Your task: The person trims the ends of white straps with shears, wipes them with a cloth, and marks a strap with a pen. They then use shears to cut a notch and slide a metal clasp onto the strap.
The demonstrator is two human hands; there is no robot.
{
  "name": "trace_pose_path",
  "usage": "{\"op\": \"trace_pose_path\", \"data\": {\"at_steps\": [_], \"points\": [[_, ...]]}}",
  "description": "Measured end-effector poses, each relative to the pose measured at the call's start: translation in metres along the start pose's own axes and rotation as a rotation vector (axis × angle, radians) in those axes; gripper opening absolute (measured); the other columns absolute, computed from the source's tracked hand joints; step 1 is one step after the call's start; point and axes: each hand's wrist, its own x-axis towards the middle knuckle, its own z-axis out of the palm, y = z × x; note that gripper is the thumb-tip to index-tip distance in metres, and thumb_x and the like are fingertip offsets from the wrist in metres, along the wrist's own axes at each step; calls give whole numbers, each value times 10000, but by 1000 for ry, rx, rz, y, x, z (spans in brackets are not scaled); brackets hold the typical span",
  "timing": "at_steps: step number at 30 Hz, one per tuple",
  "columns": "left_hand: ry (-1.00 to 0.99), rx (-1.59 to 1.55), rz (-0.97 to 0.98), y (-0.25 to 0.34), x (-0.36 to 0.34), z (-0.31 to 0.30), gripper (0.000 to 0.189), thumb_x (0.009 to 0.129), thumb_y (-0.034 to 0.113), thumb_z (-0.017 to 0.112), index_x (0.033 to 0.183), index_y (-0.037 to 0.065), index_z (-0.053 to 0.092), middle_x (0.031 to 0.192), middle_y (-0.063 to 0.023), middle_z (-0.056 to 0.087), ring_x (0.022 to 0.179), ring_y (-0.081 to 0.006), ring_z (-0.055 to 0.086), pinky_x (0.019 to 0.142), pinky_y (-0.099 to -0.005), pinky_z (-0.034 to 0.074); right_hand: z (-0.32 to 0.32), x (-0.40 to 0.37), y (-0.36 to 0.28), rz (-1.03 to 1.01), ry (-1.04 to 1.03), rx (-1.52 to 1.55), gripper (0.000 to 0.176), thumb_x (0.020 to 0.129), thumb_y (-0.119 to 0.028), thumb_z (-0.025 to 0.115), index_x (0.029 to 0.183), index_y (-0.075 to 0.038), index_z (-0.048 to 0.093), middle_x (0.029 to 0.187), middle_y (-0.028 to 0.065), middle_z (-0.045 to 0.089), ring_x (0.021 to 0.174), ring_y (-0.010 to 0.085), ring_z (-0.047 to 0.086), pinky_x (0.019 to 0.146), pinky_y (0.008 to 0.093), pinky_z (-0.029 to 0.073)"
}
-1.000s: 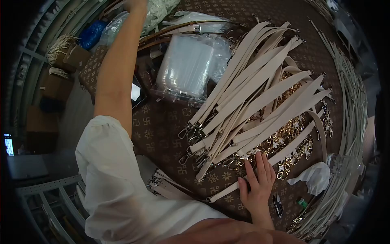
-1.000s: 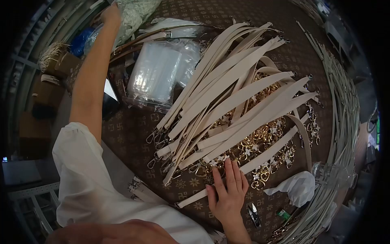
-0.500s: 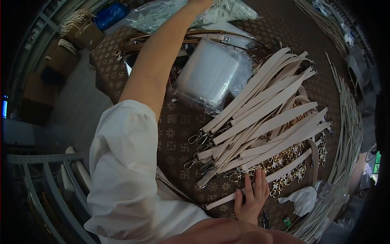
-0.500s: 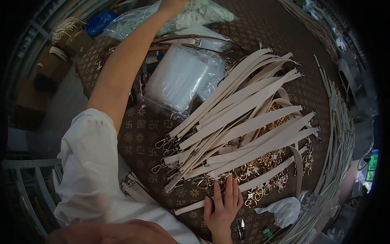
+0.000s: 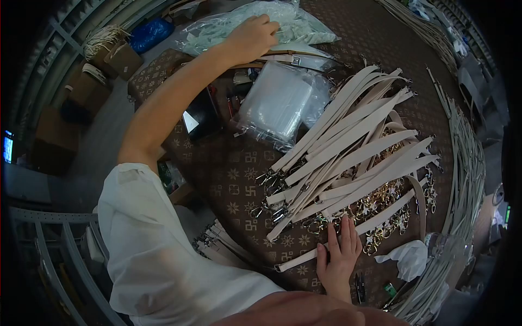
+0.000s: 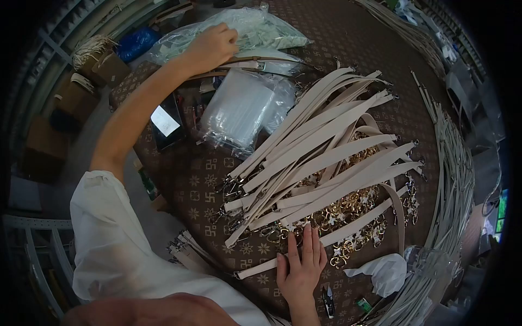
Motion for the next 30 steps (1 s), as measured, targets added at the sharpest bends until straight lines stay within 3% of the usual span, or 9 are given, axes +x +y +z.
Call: {"op": "trace_pose_path", "data": {"at_steps": [7, 10, 19, 22, 24, 27, 28, 30], "points": [[52, 115, -126, -40, -4, 47, 95, 706, 110, 617, 722, 168, 691, 1095, -56, 496, 1041, -225, 440, 860, -358, 384, 1, -1, -1, -5, 20, 10, 439, 784, -205, 564, 1194, -59, 506, 1308, 208, 382, 1211, 363, 357, 970, 443, 249], [40, 312, -158, -45, 1, 57, 103, 710, 101, 610, 719, 173, 682, 1111, -52, 487, 1048, -229, 436, 866, -363, 373, 1, -1, -1, -2, 14, 0, 440, 782, -204, 567, 1195, -63, 507, 1308, 205, 384, 1210, 361, 359, 970, 442, 249], [44, 381, -364, -43, 11, 73, 100, 712, 97, 610, 772, 145, 674, 1247, -72, 391, 1128, -249, 385, 947, -498, 276, 0, -1, -1, -1, 8, 10, 441, 781, -207, 569, 1193, -62, 510, 1305, 210, 386, 1204, 361, 365, 967, 439, 251], [7, 231, -400, -44, 8, 74, 112, 724, 93, 599, 795, 141, 673, 1284, -94, 362, 1195, -267, 327, 1013, -519, 211, 0, 0, -1, 0, 10, 7, 435, 783, -210, 565, 1187, -58, 514, 1302, 212, 388, 1201, 363, 366, 966, 439, 251], [26, 193, -119, -54, 1, 71, 134, 744, 102, 592, 833, 151, 679, 1348, -97, 299, 1273, -275, 228, 1055, -518, 151, 0, 0, -1, -3, 8, 3, 432, 784, -214, 562, 1184, -57, 516, 1301, 212, 389, 1200, 363, 367, 966, 440, 251], [54, 127, -22, -52, -3, 70, 193, 716, 176, 636, 894, 104, 652, 1402, -95, 218, 1307, -290, 169, 1060, -490, 162, 0, 0, -2, 0, 10, -1, 426, 788, -220, 556, 1179, -55, 518, 1300, 212, 390, 1199, 363, 367, 965, 440, 252], [57, 127, -23, -50, -3, 76, 193, 716, 176, 636, 894, 104, 652, 1402, -95, 218, 1307, -290, 169, 1060, -490, 162, 0, 0, -2, 4, 11, -1, 423, 790, -223, 552, 1177, -55, 519, 1300, 211, 390, 1200, 362, 366, 964, 440, 252], [251, -218, -155, -39, -3, 82, 200, 712, 156, 636, 910, 138, 661, 1432, -58, 172, 1325, -281, 130, 1071, -474, 139, 0, 0, -2, 5, 9, -5, 422, 790, -223, 551, 1176, -55, 520, 1301, 210, 389, 1201, 362, 363, 964, 439, 253]]}}
